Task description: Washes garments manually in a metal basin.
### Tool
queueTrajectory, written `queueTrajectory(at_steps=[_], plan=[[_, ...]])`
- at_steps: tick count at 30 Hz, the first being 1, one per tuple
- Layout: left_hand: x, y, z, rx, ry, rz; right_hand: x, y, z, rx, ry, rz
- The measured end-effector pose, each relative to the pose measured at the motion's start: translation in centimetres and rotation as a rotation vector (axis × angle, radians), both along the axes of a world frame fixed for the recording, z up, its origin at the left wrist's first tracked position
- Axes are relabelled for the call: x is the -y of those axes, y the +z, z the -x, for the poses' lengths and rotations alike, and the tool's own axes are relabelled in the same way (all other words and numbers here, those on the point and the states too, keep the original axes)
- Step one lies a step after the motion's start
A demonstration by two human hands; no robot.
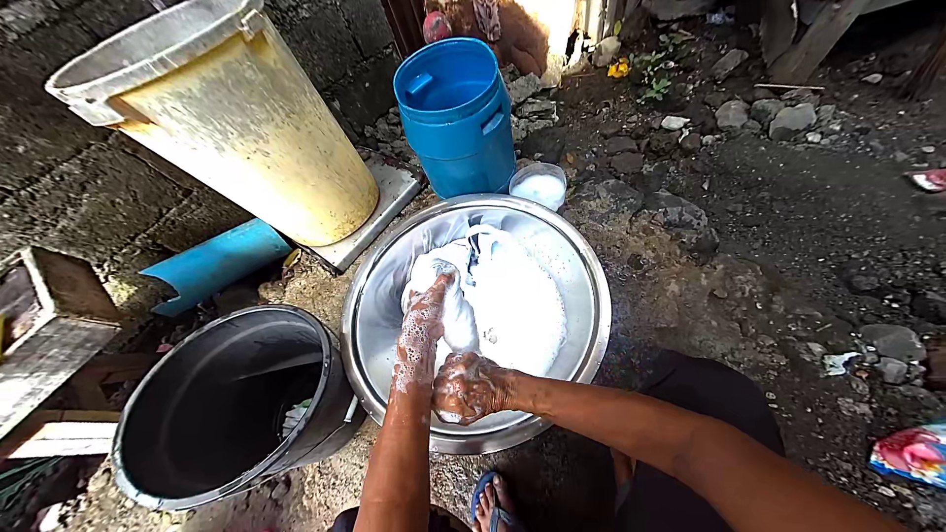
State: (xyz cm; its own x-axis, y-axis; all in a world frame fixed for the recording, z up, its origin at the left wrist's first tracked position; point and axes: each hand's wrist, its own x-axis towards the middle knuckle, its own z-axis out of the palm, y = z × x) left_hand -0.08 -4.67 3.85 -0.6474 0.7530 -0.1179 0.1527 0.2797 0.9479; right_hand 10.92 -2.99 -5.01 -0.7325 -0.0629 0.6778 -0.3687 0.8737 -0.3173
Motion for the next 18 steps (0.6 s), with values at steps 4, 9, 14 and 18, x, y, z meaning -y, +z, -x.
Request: queueTrajectory(at_steps=[4, 9, 14, 18], plan=[[-1.3, -2.8, -0.2, -0.019, 0.026, 0.070, -0.2, 1.3, -0.4, 0.540, 0.017, 0.078], [-3.4, -2.8, -3.0, -0.110, 0.102, 0.203, -0.3, -1.4, 0.0, 0.621, -0.083, 0.214], [-4.2, -4.5, -4.6, 0.090, 0.187, 0.021, -1.0, -6.6, 0.6, 0.690, -0.088, 0.151], [-3.7, -6.5, 1.6, 0.370, 0.179, -0.081, -2.5, -2.7, 0.3, 0.471, -0.033, 0.030]])
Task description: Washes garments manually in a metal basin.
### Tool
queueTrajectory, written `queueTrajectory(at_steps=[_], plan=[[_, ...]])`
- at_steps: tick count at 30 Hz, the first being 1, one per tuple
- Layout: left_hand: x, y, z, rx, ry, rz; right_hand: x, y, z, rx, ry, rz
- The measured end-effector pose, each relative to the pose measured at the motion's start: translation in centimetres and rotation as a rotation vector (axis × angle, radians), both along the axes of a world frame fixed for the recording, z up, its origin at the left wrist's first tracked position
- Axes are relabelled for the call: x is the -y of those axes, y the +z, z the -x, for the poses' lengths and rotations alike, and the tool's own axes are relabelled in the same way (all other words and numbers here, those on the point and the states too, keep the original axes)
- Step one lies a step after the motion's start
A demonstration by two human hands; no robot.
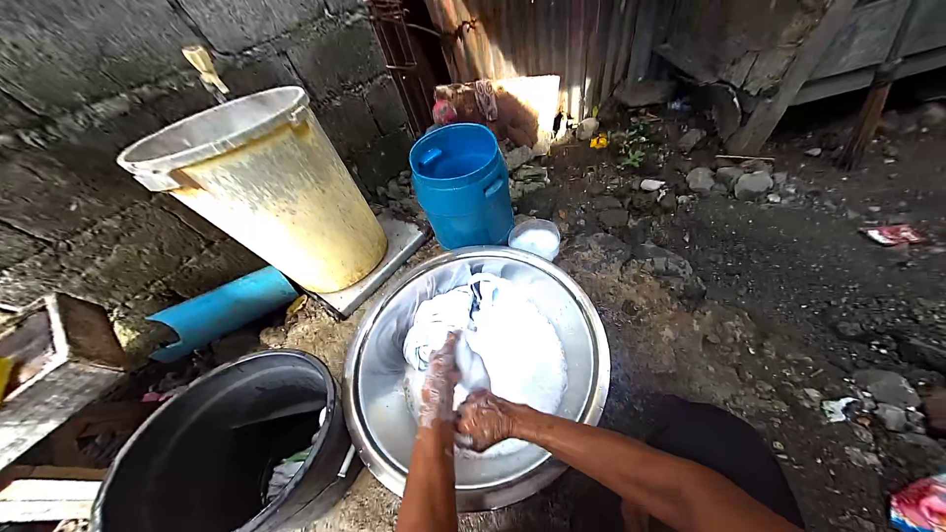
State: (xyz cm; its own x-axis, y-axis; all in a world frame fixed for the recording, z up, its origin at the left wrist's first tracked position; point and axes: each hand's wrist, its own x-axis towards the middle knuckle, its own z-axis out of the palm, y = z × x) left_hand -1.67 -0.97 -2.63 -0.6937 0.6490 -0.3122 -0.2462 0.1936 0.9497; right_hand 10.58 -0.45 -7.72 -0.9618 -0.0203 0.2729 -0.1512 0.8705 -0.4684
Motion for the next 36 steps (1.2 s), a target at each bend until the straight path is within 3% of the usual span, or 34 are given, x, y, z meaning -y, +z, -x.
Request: queueTrajectory(at_steps=[2, 6, 9, 11, 15, 17, 21, 24, 27, 31, 34, 36], plan=[[0.1, 1.7, 2.0, 0.189, 0.012, -0.081, -1.5, 3.5, 0.2, -0.309, -0.102, 0.187], [1.6, 3.1, 5.7, 0.330, -0.129, -0.199, -7.6, 9.6, 0.5, -0.582, -0.434, 1.150], [2.4, 2.2, 6.0, 0.343, -0.107, -0.356, -11.2, 12.5, -1.0, -0.740, -0.492, 1.770], [2.0, 1.3, 4.8, 0.356, -0.169, -0.457, -11.8, 12.9, -1.7, -0.765, -0.472, 1.947], [-0.3, -0.9, 3.0, 0.503, -0.133, -0.833, -10.8, 11.8, -0.8, -0.671, -0.574, 2.039], [-1.2, -0.3, 2.8, 0.490, 0.002, -0.874, -11.3, 10.8, -0.8, -0.694, -0.689, 2.047], [-1.9, 4.4, 1.7, 0.092, 0.195, -0.476, -12.9, 10.2, -1.5, -0.770, -0.840, 1.973], [-0.8, 6.6, 0.7, -0.368, 0.195, -0.146, -11.2, 13.2, -2.1, -0.756, -0.672, 1.761], [-0.1, 8.0, -0.5, -0.619, 0.161, 0.044, -8.3, 15.5, -2.4, -0.827, -0.426, 1.322], [1.4, 9.1, -1.4, -0.676, -0.020, 0.000, -4.2, 17.2, -1.7, -0.864, -0.185, 0.915], [2.9, 10.8, -0.4, -0.876, -0.246, -0.029, -0.9, 16.2, -1.1, -0.775, -0.103, 0.726], [4.9, 10.8, 0.7, -0.892, -0.373, -0.132, 1.4, 15.4, -0.6, -0.787, -0.054, 0.516]])
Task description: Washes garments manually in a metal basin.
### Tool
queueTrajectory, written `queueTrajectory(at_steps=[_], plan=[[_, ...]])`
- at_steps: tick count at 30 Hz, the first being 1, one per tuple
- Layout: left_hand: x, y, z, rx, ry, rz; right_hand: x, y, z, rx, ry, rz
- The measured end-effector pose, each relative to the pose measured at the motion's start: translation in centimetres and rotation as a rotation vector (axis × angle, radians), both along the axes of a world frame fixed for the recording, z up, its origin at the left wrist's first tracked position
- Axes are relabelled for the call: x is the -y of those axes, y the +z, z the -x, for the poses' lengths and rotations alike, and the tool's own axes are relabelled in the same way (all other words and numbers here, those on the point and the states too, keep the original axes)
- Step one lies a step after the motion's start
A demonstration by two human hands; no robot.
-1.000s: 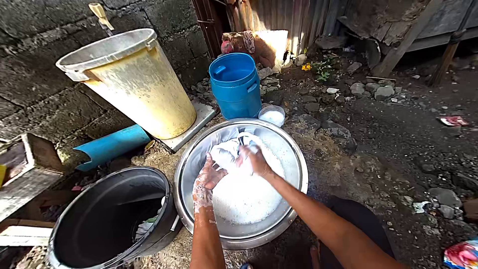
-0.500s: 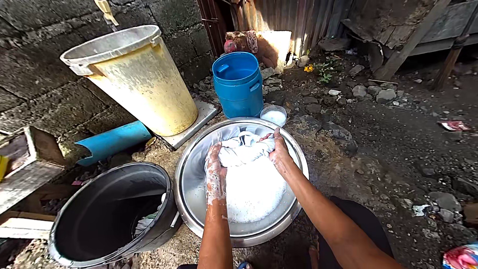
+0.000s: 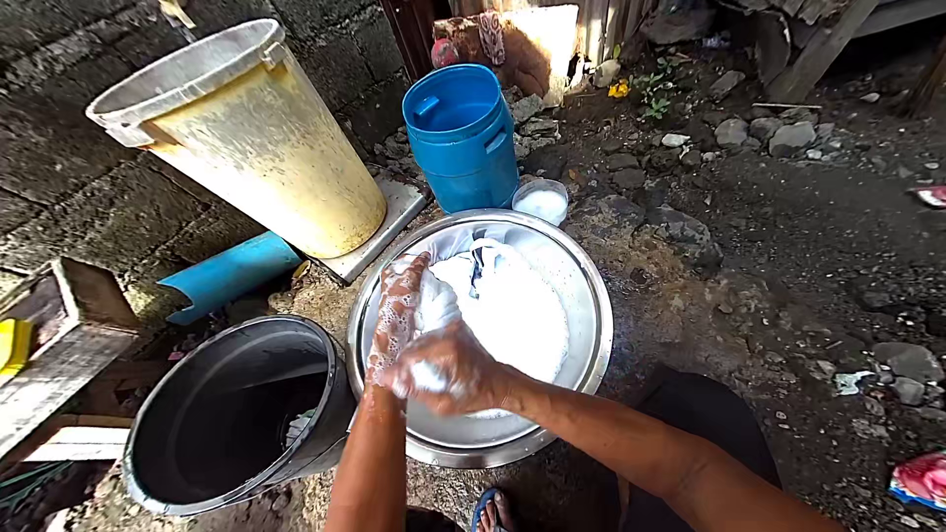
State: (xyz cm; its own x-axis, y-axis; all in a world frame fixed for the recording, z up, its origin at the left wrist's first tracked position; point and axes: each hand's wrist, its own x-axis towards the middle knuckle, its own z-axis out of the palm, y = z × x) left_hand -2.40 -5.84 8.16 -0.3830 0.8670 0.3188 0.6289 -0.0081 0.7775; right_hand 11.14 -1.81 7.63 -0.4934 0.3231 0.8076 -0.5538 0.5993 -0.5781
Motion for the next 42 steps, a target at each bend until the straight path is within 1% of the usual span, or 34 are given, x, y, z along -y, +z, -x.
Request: queueTrajectory(at_steps=[1, 2, 3, 5, 6, 9, 12, 13, 15, 17, 18, 20, 21, 22, 23, 24, 26, 27, 28, 29, 30, 31, 33, 34, 36, 37, 38, 40, 41, 42], plan=[[1.0, 0.8, -0.2, 0.049, -0.062, -0.001, 1.1, -0.6, 0.3, -0.001, -0.025, -0.102], [1.5, 1.9, -0.4, 0.048, -0.105, 0.038, 2.0, -1.2, 0.7, -0.001, -0.041, -0.184], [1.5, 2.8, -0.5, -0.011, -0.098, 0.099, 2.8, -2.0, 0.9, 0.002, -0.051, -0.256], [1.0, 3.8, -1.0, -0.117, -0.024, 0.247, 3.7, -3.7, 1.5, 0.009, -0.068, -0.370], [0.3, 3.7, -1.2, -0.134, 0.030, 0.306, 3.9, -4.6, 1.8, 0.016, -0.076, -0.421], [-1.6, 2.7, -1.9, -0.067, 0.126, 0.444, 4.1, -7.1, 2.3, 0.134, -0.095, -0.550], [-3.5, 1.4, -3.3, 0.009, 0.245, 0.500, 3.7, -8.3, 1.9, 0.323, -0.037, -0.541], [-3.9, 0.7, -3.6, 0.016, 0.262, 0.500, 3.5, -8.8, 1.7, 0.352, -0.034, -0.526], [-4.3, -1.6, -3.8, 0.029, 0.266, 0.475, 3.2, -9.7, 1.1, 0.430, -0.025, -0.488], [-5.1, -4.6, -3.9, 0.030, 0.286, 0.487, 3.3, -10.8, 0.1, 0.656, 0.079, -0.364], [-6.0, -6.5, -3.7, 0.022, 0.321, 0.481, 3.6, -12.2, -0.1, 0.702, 0.090, -0.308], [-7.9, -8.1, -3.5, 0.067, 0.385, 0.469, 3.5, -15.3, 0.6, 0.700, 0.077, -0.309], [-7.9, -8.5, -3.3, 0.126, 0.378, 0.434, 3.4, -15.9, 0.7, 0.721, 0.116, -0.347], [-7.1, -8.5, -3.0, 0.193, 0.336, 0.371, 3.4, -15.7, 0.7, 0.720, 0.127, -0.424], [-5.7, -7.6, -2.4, 0.246, 0.256, 0.313, 3.3, -14.6, 0.8, 0.644, 0.077, -0.521], [-4.2, -6.3, -1.5, 0.317, 0.183, 0.272, 3.0, -13.1, 1.0, 0.490, -0.001, -0.594], [-3.4, -4.1, 1.3, 0.504, 0.131, 0.226, 1.5, -9.7, 1.4, 0.243, -0.016, -0.559], [-3.8, -2.6, 2.4, 0.603, 0.151, 0.232, 0.5, -8.4, 1.9, 0.112, -0.038, -0.468], [-4.3, -0.9, 3.1, 0.704, 0.152, 0.255, -0.5, -6.8, 2.1, 0.006, -0.062, -0.325], [-4.6, 0.7, 3.5, 0.781, 0.150, 0.287, -1.6, -4.9, 1.9, -0.068, -0.087, -0.153], [-4.6, 1.9, 3.8, 0.811, 0.132, 0.318, -2.9, -3.2, 1.5, -0.106, -0.114, 0.041], [-4.4, 2.2, 4.5, 0.817, 0.082, 0.336, -4.3, -1.8, 0.9, -0.122, -0.124, 0.253], [-3.0, 0.9, 6.8, 0.789, -0.105, 0.286, -7.5, 0.1, -0.5, -0.173, -0.065, 0.685], [-2.4, -0.5, 7.2, 0.784, -0.163, 0.201, -8.9, 0.7, -1.4, -0.196, -0.024, 0.893], [-2.1, -3.6, 5.6, 0.872, -0.220, -0.007, -10.6, 0.8, -2.6, -0.225, 0.030, 1.260], [-2.6, -4.9, 4.0, 0.943, -0.207, -0.103, -11.1, 0.3, -2.4, -0.270, 0.052, 1.390], [-3.5, -6.3, 2.5, 1.057, -0.173, -0.226, -11.5, -0.6, -1.9, -0.299, 0.058, 1.478], [-5.1, -8.5, 0.5, 1.318, -0.067, -0.480, -11.8, -2.3, -1.1, -0.285, 0.035, 1.570], [-5.3, -8.8, -0.1, 1.421, -0.045, -0.574, -12.2, -2.9, -0.9, -0.263, 0.012, 1.604], [-5.2, -8.7, -0.4, 1.481, -0.047, -0.624, -12.8, -3.6, -0.8, -0.229, -0.027, 1.629]])
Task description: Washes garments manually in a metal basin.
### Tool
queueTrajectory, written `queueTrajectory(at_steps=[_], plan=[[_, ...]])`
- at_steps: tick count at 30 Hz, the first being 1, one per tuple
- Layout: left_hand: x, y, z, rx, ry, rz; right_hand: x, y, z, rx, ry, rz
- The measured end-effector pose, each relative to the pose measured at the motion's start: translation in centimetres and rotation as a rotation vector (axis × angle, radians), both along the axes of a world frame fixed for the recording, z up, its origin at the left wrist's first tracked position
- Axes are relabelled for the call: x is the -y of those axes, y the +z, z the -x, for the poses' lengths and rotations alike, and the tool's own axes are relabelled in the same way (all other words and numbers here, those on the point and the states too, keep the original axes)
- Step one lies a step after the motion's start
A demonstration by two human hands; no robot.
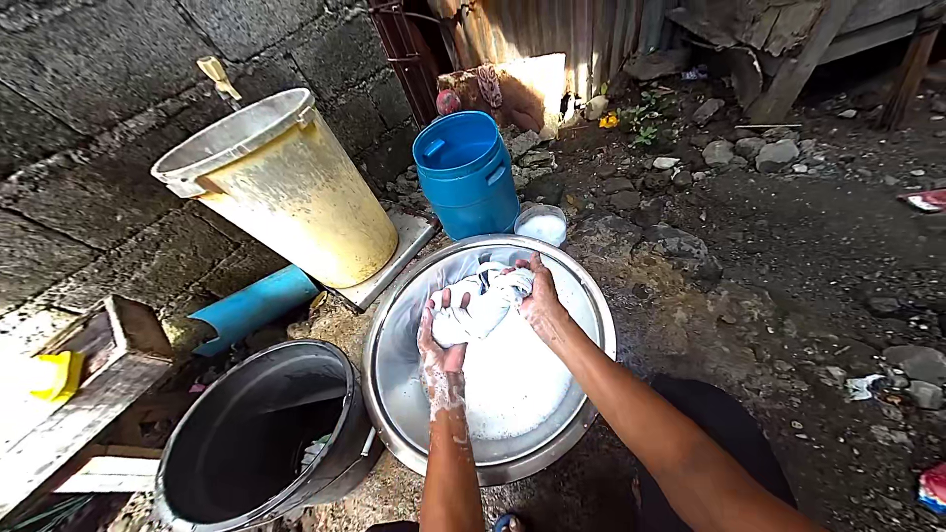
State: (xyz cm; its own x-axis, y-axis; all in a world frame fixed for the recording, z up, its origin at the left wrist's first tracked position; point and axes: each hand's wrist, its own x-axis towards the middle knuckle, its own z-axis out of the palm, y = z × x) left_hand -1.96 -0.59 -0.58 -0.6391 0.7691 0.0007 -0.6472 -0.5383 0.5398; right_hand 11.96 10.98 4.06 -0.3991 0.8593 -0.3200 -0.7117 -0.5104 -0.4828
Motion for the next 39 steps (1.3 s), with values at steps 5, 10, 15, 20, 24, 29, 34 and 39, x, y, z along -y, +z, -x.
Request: queueTrajectory(at_steps=[5, 10, 15, 20, 24, 29, 34, 39], plan=[[1.0, 4.3, -1.4, -0.157, 0.148, 0.264, -1.0, -4.1, 0.7, 0.163, -0.009, 0.031], [0.9, 5.8, -1.1, -0.328, 0.237, 0.330, 0.6, -3.0, 2.0, -0.020, -0.018, -0.040], [1.5, 7.0, -1.6, -0.250, 0.222, 0.336, 1.7, 0.4, 0.3, -0.024, 0.011, -0.253], [1.8, 8.5, -1.6, -0.200, 0.234, 0.342, 4.6, 5.0, -1.3, -0.128, 0.088, -0.738], [5.2, 9.7, -2.4, -0.728, 0.168, 0.402, 6.5, 6.9, -1.9, -0.082, 0.043, -1.162], [7.1, 9.6, 1.3, -1.034, -0.099, 0.326, 12.6, 7.4, -1.1, 0.065, -0.090, -1.638], [9.6, 14.7, -1.2, -1.352, -0.146, 0.751, 17.1, 3.5, 0.8, 0.203, -0.275, -1.924], [6.8, 14.5, -2.3, -1.414, -0.274, 1.064, 19.5, -1.3, 2.8, 0.362, -0.322, -2.201]])
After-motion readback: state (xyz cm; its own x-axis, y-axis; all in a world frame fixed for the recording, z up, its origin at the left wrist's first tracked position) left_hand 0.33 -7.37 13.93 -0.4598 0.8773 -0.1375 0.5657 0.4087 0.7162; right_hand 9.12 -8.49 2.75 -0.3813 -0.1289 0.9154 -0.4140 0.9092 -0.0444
